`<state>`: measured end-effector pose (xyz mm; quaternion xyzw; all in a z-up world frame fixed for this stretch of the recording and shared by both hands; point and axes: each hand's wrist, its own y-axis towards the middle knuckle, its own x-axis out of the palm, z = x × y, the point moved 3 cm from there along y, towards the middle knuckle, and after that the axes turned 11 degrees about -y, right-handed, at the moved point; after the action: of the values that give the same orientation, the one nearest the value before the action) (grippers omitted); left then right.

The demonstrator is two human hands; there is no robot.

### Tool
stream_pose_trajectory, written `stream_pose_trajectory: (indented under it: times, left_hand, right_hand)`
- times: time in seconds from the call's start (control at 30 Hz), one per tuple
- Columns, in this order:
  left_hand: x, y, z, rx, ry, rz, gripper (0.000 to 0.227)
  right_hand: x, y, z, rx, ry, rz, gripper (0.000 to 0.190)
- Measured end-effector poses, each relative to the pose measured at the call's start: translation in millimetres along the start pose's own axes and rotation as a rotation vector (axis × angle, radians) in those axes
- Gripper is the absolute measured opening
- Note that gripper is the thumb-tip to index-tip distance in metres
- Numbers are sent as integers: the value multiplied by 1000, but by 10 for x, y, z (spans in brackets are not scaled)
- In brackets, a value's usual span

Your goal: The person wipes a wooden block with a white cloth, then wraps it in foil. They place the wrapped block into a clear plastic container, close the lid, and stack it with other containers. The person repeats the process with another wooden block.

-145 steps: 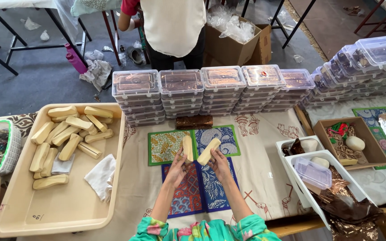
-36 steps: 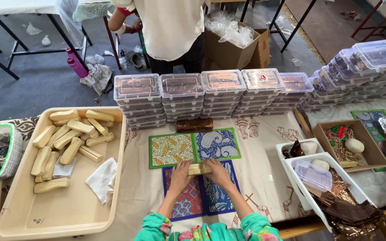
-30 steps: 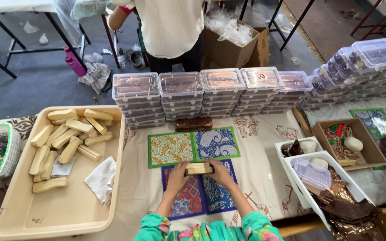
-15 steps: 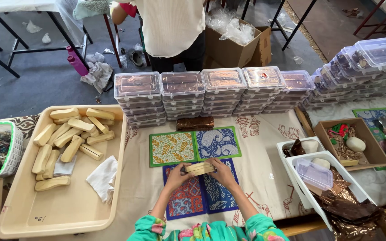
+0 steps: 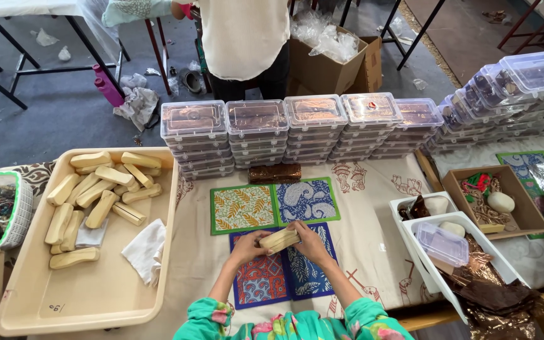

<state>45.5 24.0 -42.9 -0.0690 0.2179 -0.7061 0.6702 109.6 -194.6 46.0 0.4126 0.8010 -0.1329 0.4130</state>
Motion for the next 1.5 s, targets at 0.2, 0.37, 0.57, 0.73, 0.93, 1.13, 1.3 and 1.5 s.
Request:
stream_pose_trajectory:
  times: [0.2, 0.37, 0.57, 0.73, 0.93, 1.13, 1.3, 1.5]
  left_hand:
    - [-3, -222, 502, 190, 171, 138, 59]
    - [25, -336, 680, 447, 280, 351, 55]
    - [42, -305, 594, 451, 338, 395, 54]
    - [32, -316, 611, 461, 315, 367, 54]
    - [59, -280, 637, 414, 399, 334, 55]
    - [149, -233, 547, 354, 403, 348, 56]
    - [195, -212, 479, 375, 412, 383, 56]
    - [174, -214, 487, 364, 376, 361, 57]
  right_hand:
    - [39, 120, 70, 99, -5, 26, 49]
    - [67, 216, 123, 78, -31, 0, 46]
    - [-1, 209, 51, -2, -83, -22, 54]
    - [29, 209, 86, 71, -92, -88, 50]
    - [-24, 211, 103, 82, -99, -104, 50]
    - [-63, 267, 210, -12, -139, -122, 53]
    - [68, 209, 365, 44, -128, -74, 50]
    - [11, 201, 311, 82, -133, -113, 49]
